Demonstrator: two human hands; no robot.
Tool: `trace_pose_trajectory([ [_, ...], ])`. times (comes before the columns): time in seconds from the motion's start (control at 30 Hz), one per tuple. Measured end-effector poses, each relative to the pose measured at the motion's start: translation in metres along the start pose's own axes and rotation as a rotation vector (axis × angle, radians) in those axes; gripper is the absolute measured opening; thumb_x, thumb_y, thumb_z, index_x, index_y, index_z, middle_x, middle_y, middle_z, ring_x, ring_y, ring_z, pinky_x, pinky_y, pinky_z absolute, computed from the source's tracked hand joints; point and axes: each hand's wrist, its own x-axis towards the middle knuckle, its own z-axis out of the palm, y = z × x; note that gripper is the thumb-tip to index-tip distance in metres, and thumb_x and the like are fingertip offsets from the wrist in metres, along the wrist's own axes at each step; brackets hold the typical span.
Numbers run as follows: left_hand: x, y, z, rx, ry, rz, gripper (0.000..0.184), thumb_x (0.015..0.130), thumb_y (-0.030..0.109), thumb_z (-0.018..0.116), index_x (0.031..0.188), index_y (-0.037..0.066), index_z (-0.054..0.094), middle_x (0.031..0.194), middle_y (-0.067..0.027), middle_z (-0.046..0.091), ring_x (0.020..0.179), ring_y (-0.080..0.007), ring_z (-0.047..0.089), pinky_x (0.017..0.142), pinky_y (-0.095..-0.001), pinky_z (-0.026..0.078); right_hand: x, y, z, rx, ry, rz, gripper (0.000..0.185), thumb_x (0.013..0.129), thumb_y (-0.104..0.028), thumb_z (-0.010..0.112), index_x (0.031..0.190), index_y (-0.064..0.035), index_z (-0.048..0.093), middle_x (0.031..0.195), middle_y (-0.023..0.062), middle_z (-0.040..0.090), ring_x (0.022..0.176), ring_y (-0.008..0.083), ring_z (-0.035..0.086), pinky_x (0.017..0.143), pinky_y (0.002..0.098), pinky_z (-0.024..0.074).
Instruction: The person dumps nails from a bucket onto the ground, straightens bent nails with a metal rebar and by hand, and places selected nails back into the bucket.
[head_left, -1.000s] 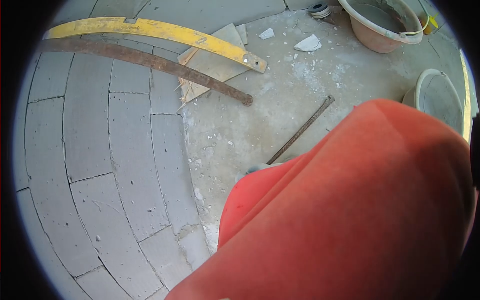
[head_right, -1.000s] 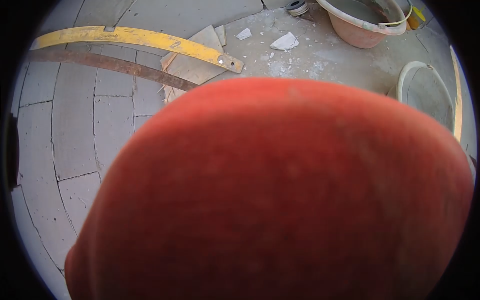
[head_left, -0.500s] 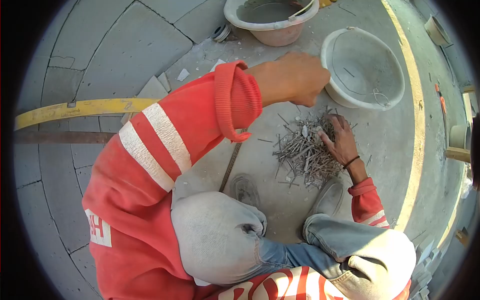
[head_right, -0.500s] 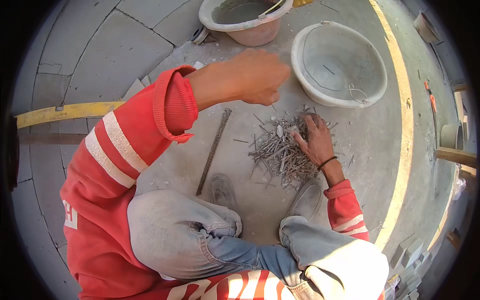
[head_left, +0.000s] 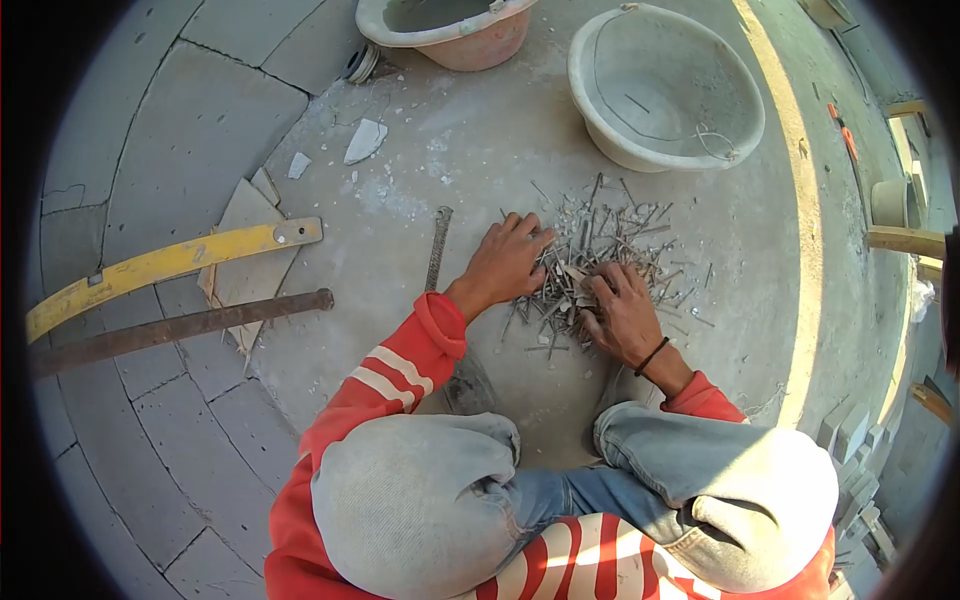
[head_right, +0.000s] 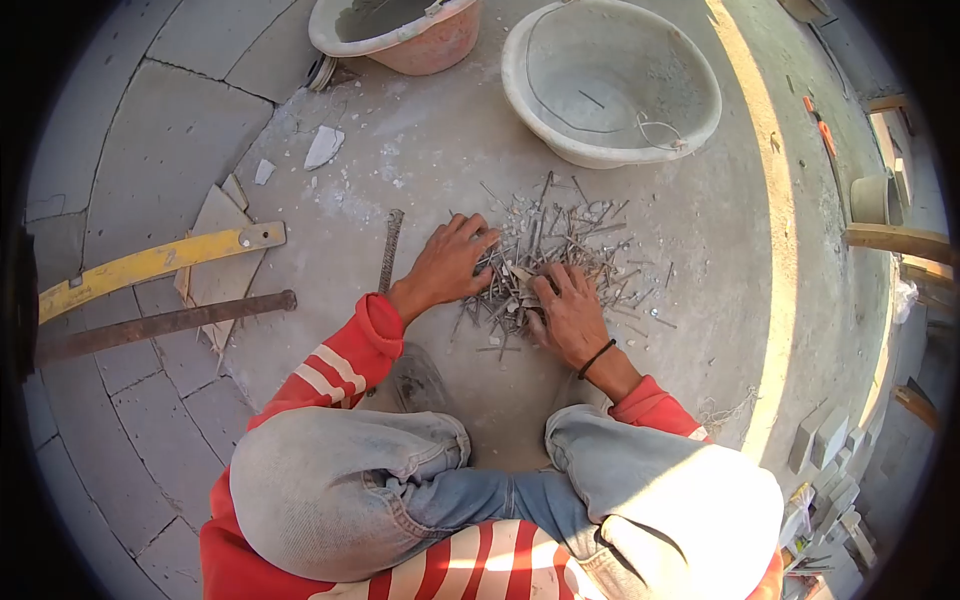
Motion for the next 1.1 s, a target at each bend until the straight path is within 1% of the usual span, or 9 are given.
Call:
trace_pose_trajectory([
  [0.07,-0.010,-0.001,0.008,-0.100,0.014,-0.122,0.048,0.083,0.018,0.074,0.129,0.007,0.064,0.141,-0.0153,0.056,0.130,-0.0338,0.055,0.103,-0.0458,0.050,-0.006,0.002,-0.008,0.029,-0.019,0.003,0.042,0.084,-0.019,0.077,0.121,-0.0037,0.064,0.126,0.0170,0.056,0.120,0.0390,0.055,0.103,0.0478,0.0476],
  [0.13,-0.023,-0.007,0.016,-0.272,0.152,-0.288,0.039,0.083,0.012,0.073,0.120,0.005,0.063,0.119,-0.0144,0.067,0.110,-0.0280,0.067,0.094,-0.0400,0.054,-0.003,0.004,-0.018,0.024,-0.102,0.045,0.037,0.084,-0.021,0.078,0.115,-0.0031,0.066,0.121,0.0161,0.058,0.115,0.0384,0.059,0.099,0.0453,0.0503],
  [0.23,-0.030,-0.024,0.032,-0.673,0.368,-0.386,0.024,0.085,0.007,0.071,0.108,0.003,0.063,0.096,-0.0140,0.072,0.087,-0.0293,0.072,0.083,-0.0404,0.056,0.015,0.010,-0.044,0.093,-0.170,0.101,0.028,0.090,-0.027,0.075,0.104,-0.0024,0.073,0.103,0.0184,0.069,0.094,0.0399,0.068,0.085,0.0474,0.0553],
  [0.33,-0.032,-0.029,0.034,-0.756,0.549,-0.348,0.022,0.087,0.004,0.070,0.108,0.002,0.064,0.085,-0.0140,0.072,0.079,-0.0276,0.073,0.079,-0.0372,0.056,0.036,0.028,-0.053,0.088,-0.324,0.199,0.027,0.095,-0.030,0.070,0.098,-0.0034,0.076,0.086,0.0194,0.073,0.079,0.0423,0.070,0.074,0.0503,0.0556],
  [0.47,-0.033,-0.028,0.019,-0.799,0.485,-0.431,0.024,0.089,0.005,0.071,0.112,0.002,0.067,0.093,-0.0127,0.074,0.088,-0.0223,0.072,0.081,-0.0364,0.055,0.070,0.038,-0.053,-0.062,-0.185,0.174,0.016,0.093,-0.021,0.070,0.101,-0.0079,0.075,0.091,0.0154,0.074,0.084,0.0403,0.071,0.076,0.0498,0.0562],
  [0.53,-0.028,-0.030,0.021,-0.655,0.497,-0.346,0.030,0.088,0.006,0.073,0.118,0.005,0.068,0.098,-0.0109,0.077,0.089,-0.0262,0.073,0.079,-0.0359,0.055,0.088,0.051,-0.046,-0.026,-0.081,-0.023,0.018,0.092,-0.015,0.066,0.109,-0.0110,0.073,0.102,0.0132,0.071,0.095,0.0409,0.071,0.080,0.0524,0.0576],
  [0.77,-0.027,-0.011,0.026,-0.250,0.359,-0.312,0.036,0.082,0.014,0.079,0.118,0.014,0.071,0.098,-0.0067,0.073,0.097,-0.0303,0.069,0.084,-0.0447,0.048,0.107,0.072,-0.009,-0.128,-0.238,-0.096,0.025,0.090,-0.011,0.066,0.114,-0.0153,0.071,0.121,0.0105,0.065,0.102,0.0382,0.070,0.084,0.0498,0.0589],
  [0.97,-0.019,-0.006,0.038,-0.107,0.471,-0.268,0.040,0.081,0.016,0.076,0.120,0.006,0.068,0.096,-0.0114,0.068,0.095,-0.0335,0.065,0.084,-0.0488,0.042,0.112,0.076,-0.012,-0.251,-0.279,-0.345,0.025,0.083,-0.013,0.069,0.109,-0.0154,0.071,0.123,0.0080,0.059,0.122,0.0305,0.060,0.091,0.0462,0.0572],
  [1.1,-0.011,-0.004,0.032,-0.047,0.310,-0.355,0.045,0.080,0.013,0.074,0.122,-0.001,0.067,0.100,-0.0161,0.068,0.101,-0.0343,0.065,0.087,-0.0496,0.042,0.108,0.088,-0.002,-0.341,-0.221,-0.456,0.024,0.085,-0.019,0.070,0.109,-0.0153,0.068,0.125,0.0081,0.059,0.125,0.0285,0.057,0.097,0.0473,0.0523],
])
